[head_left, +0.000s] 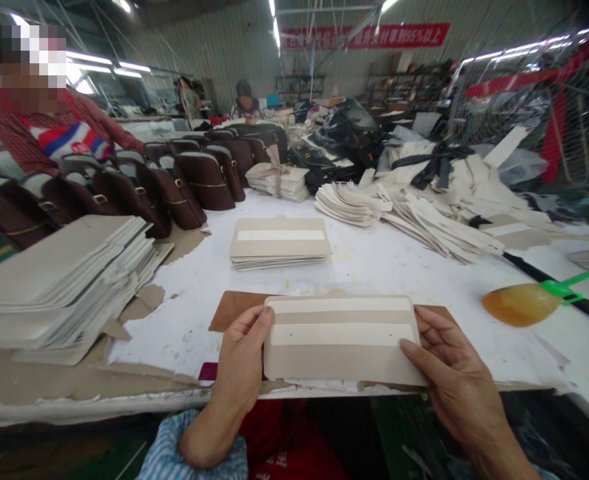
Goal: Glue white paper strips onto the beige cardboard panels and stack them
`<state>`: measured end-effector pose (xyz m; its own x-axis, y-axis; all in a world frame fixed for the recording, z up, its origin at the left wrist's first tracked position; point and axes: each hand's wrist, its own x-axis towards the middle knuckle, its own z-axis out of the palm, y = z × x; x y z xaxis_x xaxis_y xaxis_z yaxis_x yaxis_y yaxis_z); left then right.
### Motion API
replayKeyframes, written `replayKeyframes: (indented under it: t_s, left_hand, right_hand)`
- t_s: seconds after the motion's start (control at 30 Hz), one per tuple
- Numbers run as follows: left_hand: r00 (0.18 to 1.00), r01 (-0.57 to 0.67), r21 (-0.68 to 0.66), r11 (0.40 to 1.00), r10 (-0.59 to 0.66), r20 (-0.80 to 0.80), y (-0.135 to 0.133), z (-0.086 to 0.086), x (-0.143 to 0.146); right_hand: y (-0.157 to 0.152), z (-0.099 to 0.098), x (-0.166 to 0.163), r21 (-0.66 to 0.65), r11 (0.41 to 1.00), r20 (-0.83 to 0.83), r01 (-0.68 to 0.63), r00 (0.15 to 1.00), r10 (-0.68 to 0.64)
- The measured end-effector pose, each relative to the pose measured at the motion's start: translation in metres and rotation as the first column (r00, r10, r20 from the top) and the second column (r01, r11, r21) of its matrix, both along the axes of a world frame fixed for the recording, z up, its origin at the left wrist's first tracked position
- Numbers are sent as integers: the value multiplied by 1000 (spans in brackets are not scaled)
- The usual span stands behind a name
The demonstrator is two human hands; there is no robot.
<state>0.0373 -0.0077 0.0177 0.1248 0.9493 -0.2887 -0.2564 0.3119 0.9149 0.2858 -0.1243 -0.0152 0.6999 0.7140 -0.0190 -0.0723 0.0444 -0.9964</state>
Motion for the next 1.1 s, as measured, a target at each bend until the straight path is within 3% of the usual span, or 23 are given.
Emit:
replayKeyframes:
  t_s: [0.7, 1.1]
  left_hand:
    - [996, -50, 19, 999, 52, -76, -1, 6, 7]
    - [977, -62, 36, 997, 68, -203, 1, 7, 5]
  right_hand:
    - [-4, -12, 4, -16, 998, -47, -57, 997, 56]
    - [0, -2, 1, 35, 996, -153, -82, 984, 86]
